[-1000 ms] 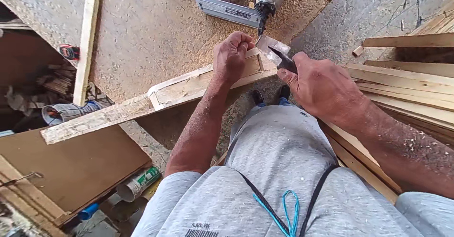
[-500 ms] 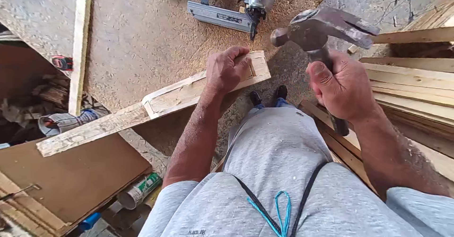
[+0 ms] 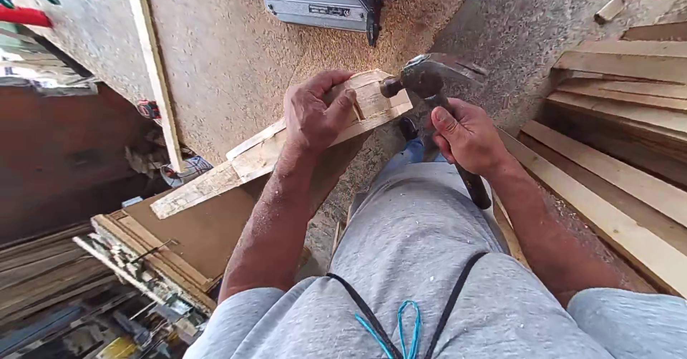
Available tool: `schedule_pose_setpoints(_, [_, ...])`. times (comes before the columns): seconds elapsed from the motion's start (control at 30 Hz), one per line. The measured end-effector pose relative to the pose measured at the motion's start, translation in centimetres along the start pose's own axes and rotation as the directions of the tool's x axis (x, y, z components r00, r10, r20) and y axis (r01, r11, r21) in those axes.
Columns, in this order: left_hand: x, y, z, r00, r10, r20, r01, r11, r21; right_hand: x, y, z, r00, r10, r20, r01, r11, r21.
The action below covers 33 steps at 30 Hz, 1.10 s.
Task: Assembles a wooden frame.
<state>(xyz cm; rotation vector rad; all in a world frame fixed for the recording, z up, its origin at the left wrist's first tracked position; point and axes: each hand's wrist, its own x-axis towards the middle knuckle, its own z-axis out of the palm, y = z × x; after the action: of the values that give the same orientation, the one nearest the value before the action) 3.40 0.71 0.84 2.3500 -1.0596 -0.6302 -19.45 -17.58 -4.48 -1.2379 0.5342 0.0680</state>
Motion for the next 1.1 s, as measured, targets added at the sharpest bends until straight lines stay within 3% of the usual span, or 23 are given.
schedule_pose_setpoints(0.1, [-0.1,-0.1,0.4,0.999,0.015,-0.034,-0.015,1.0,0.018,0.1,-0.5,-0.2,0.999,-0.016,-0.028,0.019,0.996,0.085])
schedule_pose_setpoints(0.5, [-0.9,-0.2,1.0,0.997,0.04,-0.073,-0.034,0.996,0.077,0.8,-0.9,-0.6,1.0,0.021,0.014,-0.02,0.992,-0.123])
schedule_pose_setpoints(0.63, [-0.8,-0.2,1.1,0.996,0.045,-0.074,-0.04,0.997,0.069,0.2,-1.6,-0.4,0.999,-0.021,-0.045,0.021,1.0,-0.006])
schedule_pose_setpoints(0.8, [-0.8,-0.2,1.0,0.996,0.051,-0.076,-0.044,0.994,0.097,0.6,-0.7,-0.5,0.999,0.054,0.002,-0.054,0.993,-0.105])
schedule_pose_setpoints(0.93, [-0.9,0.0,1.1,0.997,0.034,-0.075,-0.027,0.995,0.097,0.1,-1.3,-0.4,0.999,0.021,-0.038,-0.02,0.999,0.034])
schedule_pose_setpoints(1.1, [-0.7,-0.2,1.1,0.996,0.041,-0.077,-0.033,0.994,0.104,0.3,-0.6,-0.4,0.998,0.05,-0.03,-0.05,0.999,0.003])
